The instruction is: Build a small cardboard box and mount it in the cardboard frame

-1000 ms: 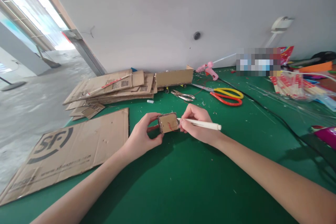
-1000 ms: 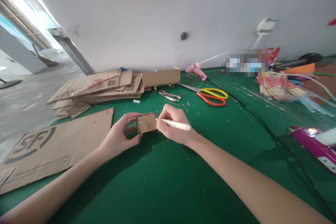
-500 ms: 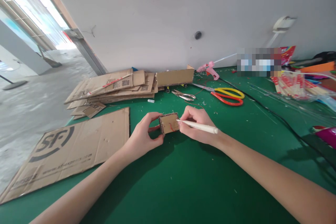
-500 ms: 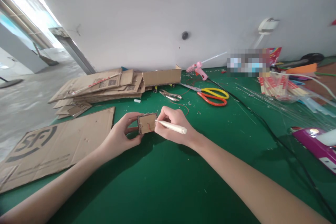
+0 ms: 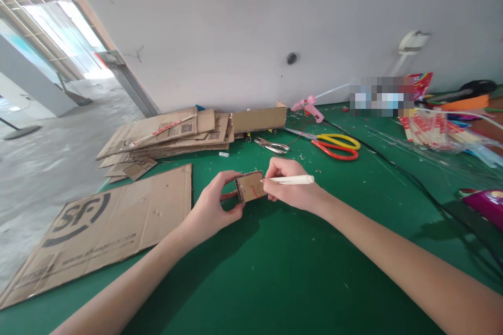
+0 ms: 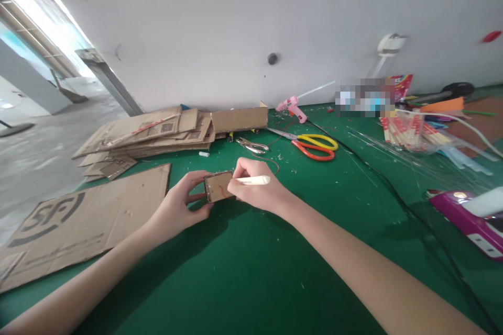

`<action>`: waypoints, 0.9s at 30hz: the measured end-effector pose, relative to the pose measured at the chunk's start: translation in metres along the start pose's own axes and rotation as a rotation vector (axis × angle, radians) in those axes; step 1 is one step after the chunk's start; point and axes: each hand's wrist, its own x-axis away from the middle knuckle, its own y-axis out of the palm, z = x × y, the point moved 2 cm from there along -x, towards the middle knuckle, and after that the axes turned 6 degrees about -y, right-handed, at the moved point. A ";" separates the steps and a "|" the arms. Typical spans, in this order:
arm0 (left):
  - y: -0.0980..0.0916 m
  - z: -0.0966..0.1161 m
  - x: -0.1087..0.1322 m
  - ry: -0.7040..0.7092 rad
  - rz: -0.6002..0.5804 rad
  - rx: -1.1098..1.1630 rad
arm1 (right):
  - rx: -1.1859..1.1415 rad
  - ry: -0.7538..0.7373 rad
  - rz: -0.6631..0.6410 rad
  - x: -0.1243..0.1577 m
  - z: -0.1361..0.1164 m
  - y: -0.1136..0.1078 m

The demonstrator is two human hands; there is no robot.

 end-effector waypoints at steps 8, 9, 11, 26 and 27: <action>-0.003 -0.001 -0.005 -0.145 -0.015 0.128 | -0.483 -0.149 0.213 -0.005 -0.005 -0.009; -0.003 -0.001 -0.005 -0.140 -0.006 0.127 | -0.484 -0.149 0.232 -0.005 -0.005 -0.010; -0.004 0.000 -0.005 -0.116 0.031 0.113 | -0.448 -0.131 0.268 -0.005 -0.004 -0.011; -0.008 -0.009 -0.004 -0.059 0.004 -0.131 | -0.347 -0.172 0.293 0.001 -0.008 0.003; -0.012 -0.010 -0.004 -0.078 -0.028 -0.176 | -0.335 -0.161 0.321 0.001 -0.008 0.003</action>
